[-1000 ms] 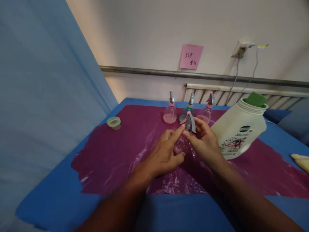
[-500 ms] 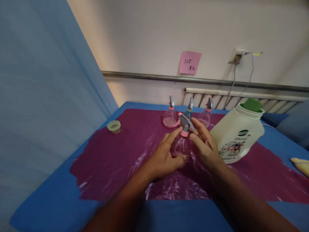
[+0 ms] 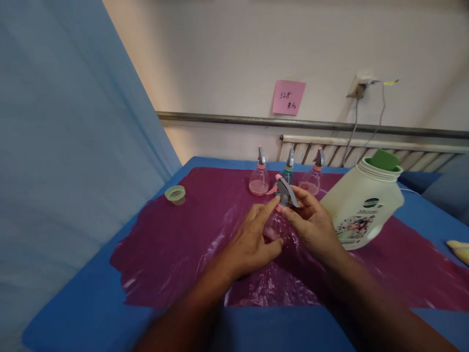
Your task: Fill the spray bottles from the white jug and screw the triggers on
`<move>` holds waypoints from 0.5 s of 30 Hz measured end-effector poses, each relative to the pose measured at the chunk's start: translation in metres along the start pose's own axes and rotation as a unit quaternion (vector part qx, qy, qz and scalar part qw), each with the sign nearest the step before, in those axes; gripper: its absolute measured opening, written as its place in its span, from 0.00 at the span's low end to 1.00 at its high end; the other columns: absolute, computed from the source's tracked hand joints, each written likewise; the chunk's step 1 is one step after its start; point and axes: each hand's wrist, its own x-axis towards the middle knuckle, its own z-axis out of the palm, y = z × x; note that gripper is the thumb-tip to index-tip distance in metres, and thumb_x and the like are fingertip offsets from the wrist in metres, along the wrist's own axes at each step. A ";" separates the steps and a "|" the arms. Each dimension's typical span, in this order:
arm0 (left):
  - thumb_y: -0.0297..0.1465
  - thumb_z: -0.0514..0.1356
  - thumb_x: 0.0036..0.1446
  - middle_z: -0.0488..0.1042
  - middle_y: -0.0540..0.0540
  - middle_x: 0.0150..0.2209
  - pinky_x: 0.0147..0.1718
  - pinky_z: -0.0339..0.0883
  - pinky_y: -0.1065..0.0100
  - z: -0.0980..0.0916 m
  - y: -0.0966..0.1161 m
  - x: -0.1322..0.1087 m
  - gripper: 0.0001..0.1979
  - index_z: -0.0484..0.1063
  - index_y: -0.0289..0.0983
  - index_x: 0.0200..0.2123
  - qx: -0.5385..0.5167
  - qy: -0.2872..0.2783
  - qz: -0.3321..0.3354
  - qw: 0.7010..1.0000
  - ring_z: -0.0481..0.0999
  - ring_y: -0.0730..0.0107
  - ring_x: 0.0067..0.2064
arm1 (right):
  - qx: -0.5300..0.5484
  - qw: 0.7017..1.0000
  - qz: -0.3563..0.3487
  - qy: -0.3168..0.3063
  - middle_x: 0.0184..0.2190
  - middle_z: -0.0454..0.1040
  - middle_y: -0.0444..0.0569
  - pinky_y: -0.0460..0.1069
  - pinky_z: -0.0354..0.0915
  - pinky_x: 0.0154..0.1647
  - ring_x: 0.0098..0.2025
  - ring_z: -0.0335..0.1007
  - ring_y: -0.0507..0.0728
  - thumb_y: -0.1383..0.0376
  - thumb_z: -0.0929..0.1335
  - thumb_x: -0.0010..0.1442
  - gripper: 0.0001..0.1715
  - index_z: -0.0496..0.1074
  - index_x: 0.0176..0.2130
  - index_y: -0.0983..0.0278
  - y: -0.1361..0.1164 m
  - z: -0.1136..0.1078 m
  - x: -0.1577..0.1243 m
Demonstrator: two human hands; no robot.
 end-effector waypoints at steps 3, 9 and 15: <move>0.28 0.69 0.64 0.69 0.41 0.71 0.64 0.77 0.47 0.000 0.000 0.001 0.52 0.52 0.58 0.84 0.011 0.000 0.002 1.000 0.78 0.51 0.64 | -0.009 1.000 -0.014 0.007 0.57 0.86 0.50 0.60 0.78 0.64 0.57 0.82 0.62 0.55 0.85 0.58 0.34 0.78 0.60 0.52 0.006 0.002 0.000; 0.28 0.69 0.62 0.66 0.40 0.75 0.76 0.64 0.41 -0.004 -0.004 0.006 0.53 0.50 0.55 0.84 0.024 0.052 0.015 0.998 0.69 0.44 0.76 | -0.093 0.990 -0.092 -0.045 0.60 0.84 0.50 0.64 0.74 0.71 0.62 0.82 0.63 0.56 0.80 0.68 0.33 0.73 0.68 0.51 -0.006 0.004 -0.003; 0.33 0.72 0.63 0.73 0.39 0.69 0.74 0.66 0.40 -0.009 -0.013 0.014 0.36 0.67 0.48 0.72 -0.005 0.144 -0.048 0.988 0.76 0.46 0.71 | -0.291 0.911 -0.291 0.026 0.67 0.80 0.50 0.69 0.68 0.77 0.68 0.77 0.68 0.61 0.78 0.70 0.32 0.76 0.69 0.47 -0.071 -0.027 -0.021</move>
